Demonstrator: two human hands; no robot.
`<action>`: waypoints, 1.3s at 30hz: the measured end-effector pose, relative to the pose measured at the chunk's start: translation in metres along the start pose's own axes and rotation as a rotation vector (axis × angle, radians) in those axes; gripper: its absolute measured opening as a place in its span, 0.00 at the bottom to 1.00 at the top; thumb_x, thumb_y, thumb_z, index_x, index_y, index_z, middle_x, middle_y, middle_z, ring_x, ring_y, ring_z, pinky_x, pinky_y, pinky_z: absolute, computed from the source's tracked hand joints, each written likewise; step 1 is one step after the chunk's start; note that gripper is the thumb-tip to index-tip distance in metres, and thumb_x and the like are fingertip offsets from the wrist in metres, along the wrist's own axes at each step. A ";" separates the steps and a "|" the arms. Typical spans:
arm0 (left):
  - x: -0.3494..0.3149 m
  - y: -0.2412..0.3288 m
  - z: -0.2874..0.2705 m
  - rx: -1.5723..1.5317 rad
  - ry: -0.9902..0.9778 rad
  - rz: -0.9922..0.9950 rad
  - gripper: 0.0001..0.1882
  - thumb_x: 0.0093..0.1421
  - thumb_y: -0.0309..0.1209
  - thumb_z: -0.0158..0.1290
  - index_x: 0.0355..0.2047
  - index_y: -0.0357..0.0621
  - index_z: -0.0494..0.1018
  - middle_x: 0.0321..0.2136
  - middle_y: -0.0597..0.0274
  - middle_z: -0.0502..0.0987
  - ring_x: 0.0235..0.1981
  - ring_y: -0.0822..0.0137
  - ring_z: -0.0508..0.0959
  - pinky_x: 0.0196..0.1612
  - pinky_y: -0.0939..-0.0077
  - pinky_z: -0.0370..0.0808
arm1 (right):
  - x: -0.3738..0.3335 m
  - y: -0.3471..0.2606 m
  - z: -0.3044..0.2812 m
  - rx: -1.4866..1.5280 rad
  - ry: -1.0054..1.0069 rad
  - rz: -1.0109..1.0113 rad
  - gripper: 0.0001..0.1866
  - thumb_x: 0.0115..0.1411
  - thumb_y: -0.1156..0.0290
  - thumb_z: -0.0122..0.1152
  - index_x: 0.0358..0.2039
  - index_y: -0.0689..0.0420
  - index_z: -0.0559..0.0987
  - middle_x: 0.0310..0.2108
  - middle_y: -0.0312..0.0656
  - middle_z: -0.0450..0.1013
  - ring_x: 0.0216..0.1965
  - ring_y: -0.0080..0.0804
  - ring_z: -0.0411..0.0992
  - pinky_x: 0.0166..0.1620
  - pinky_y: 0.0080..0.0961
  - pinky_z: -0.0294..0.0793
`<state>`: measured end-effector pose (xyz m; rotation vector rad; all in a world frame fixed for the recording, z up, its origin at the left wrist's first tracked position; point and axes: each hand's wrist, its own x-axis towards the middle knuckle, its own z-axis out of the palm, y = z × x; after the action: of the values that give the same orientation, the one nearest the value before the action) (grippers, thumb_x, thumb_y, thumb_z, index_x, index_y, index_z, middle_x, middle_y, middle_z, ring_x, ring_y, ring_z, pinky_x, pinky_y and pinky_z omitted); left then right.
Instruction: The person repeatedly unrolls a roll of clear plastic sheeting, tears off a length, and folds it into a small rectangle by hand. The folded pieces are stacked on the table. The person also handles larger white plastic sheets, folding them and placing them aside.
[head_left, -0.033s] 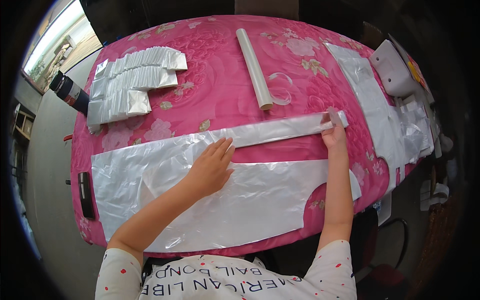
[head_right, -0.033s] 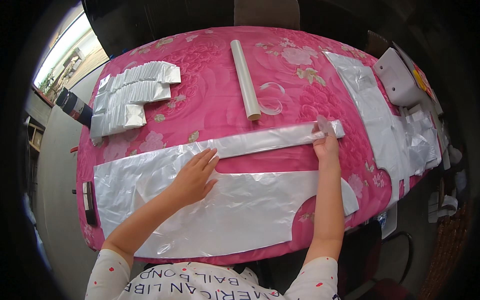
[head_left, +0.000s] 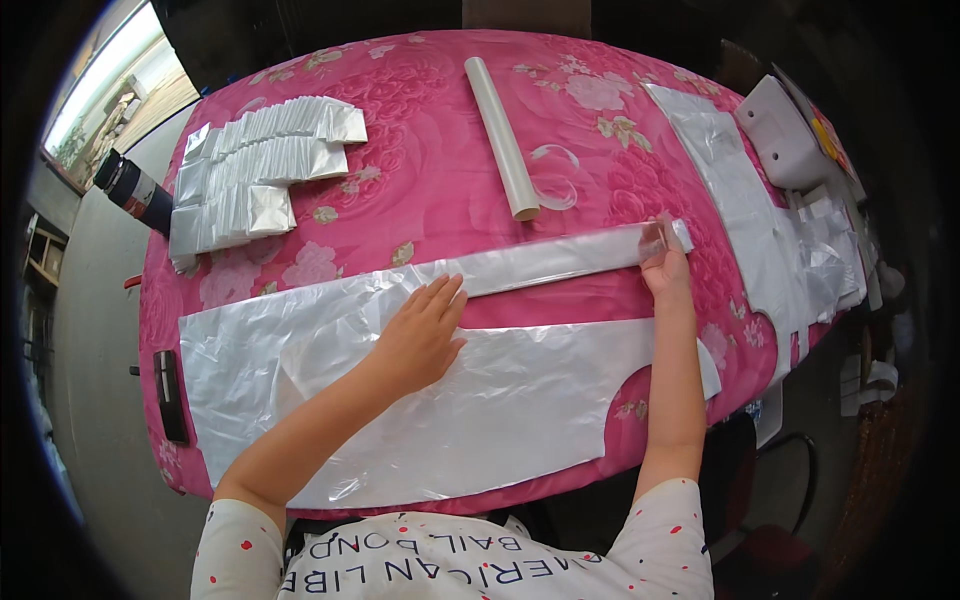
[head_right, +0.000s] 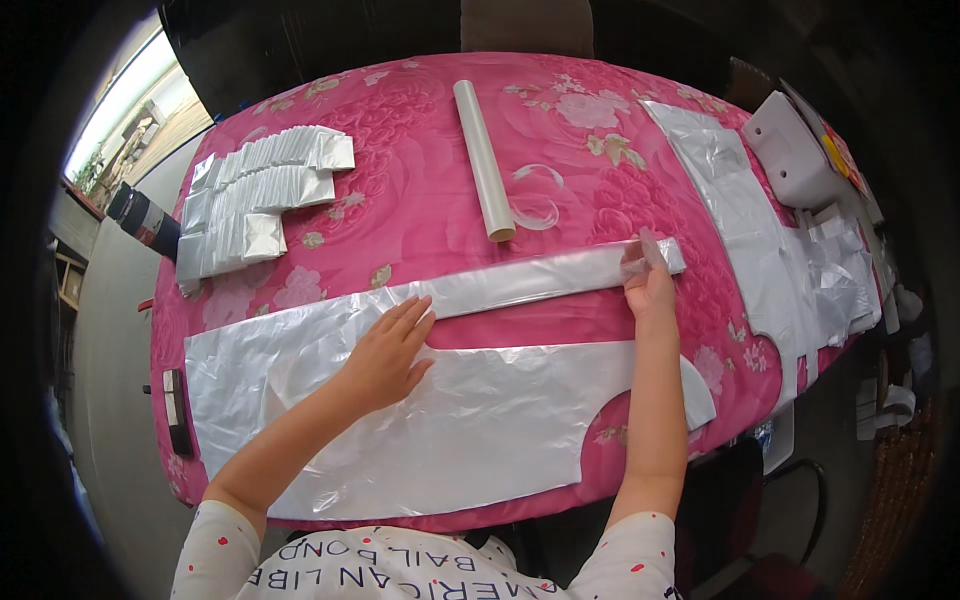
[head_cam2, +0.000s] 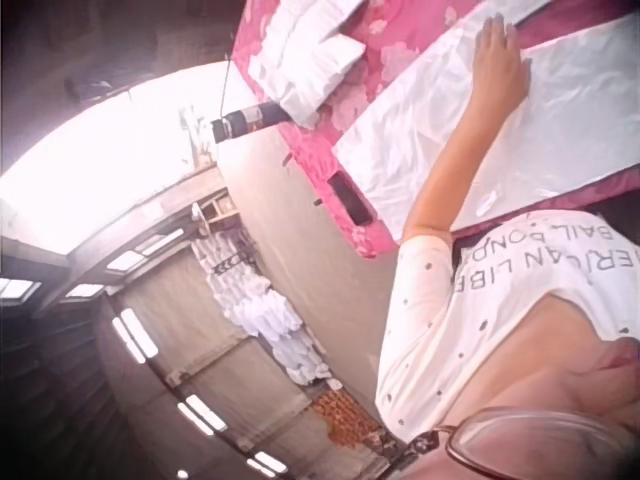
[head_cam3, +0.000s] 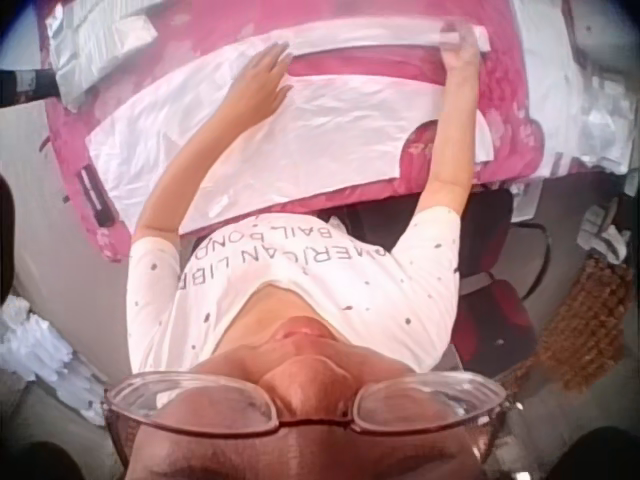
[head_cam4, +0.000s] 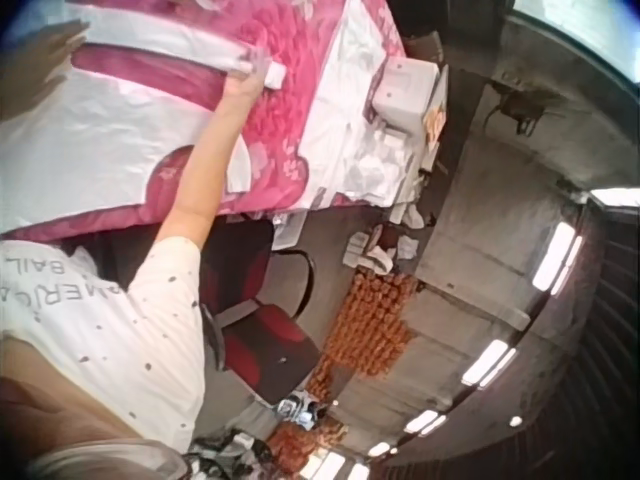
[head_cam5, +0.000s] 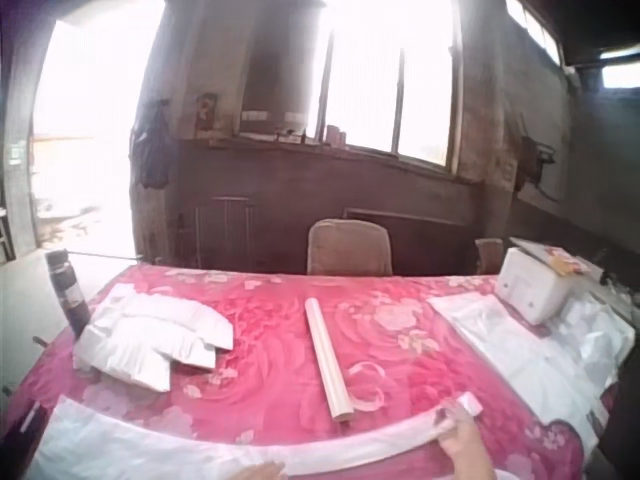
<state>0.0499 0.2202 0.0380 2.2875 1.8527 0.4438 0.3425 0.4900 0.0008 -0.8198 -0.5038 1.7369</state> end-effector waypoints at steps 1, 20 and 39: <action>0.006 0.000 0.003 0.042 -0.016 -0.005 0.29 0.55 0.34 0.51 0.54 0.32 0.59 0.58 0.47 0.57 0.60 0.52 0.57 0.60 0.61 0.56 | 0.002 0.000 -0.003 -0.028 0.030 -0.041 0.09 0.59 0.68 0.55 0.39 0.56 0.75 0.32 0.35 0.75 0.33 0.24 0.74 0.34 0.21 0.74; 0.021 -0.009 0.020 0.018 -0.112 -0.078 0.36 0.55 0.39 0.50 0.58 0.29 0.52 0.61 0.43 0.51 0.63 0.51 0.50 0.63 0.61 0.48 | 0.043 -0.043 -0.050 -1.233 0.492 -0.826 0.15 0.55 0.70 0.57 0.41 0.65 0.74 0.36 0.45 0.74 0.36 0.33 0.72 0.39 0.26 0.71; 0.016 -0.010 0.030 0.029 -0.120 -0.113 0.39 0.57 0.43 0.46 0.60 0.29 0.46 0.63 0.42 0.45 0.65 0.50 0.44 0.64 0.59 0.43 | -0.053 0.070 0.037 -2.055 -0.880 -0.738 0.33 0.59 0.52 0.46 0.62 0.52 0.55 0.64 0.47 0.46 0.65 0.40 0.43 0.65 0.36 0.39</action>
<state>0.0533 0.2395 0.0082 2.1616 1.9280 0.2589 0.2778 0.4204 -0.0084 -0.7786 -2.8916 0.2133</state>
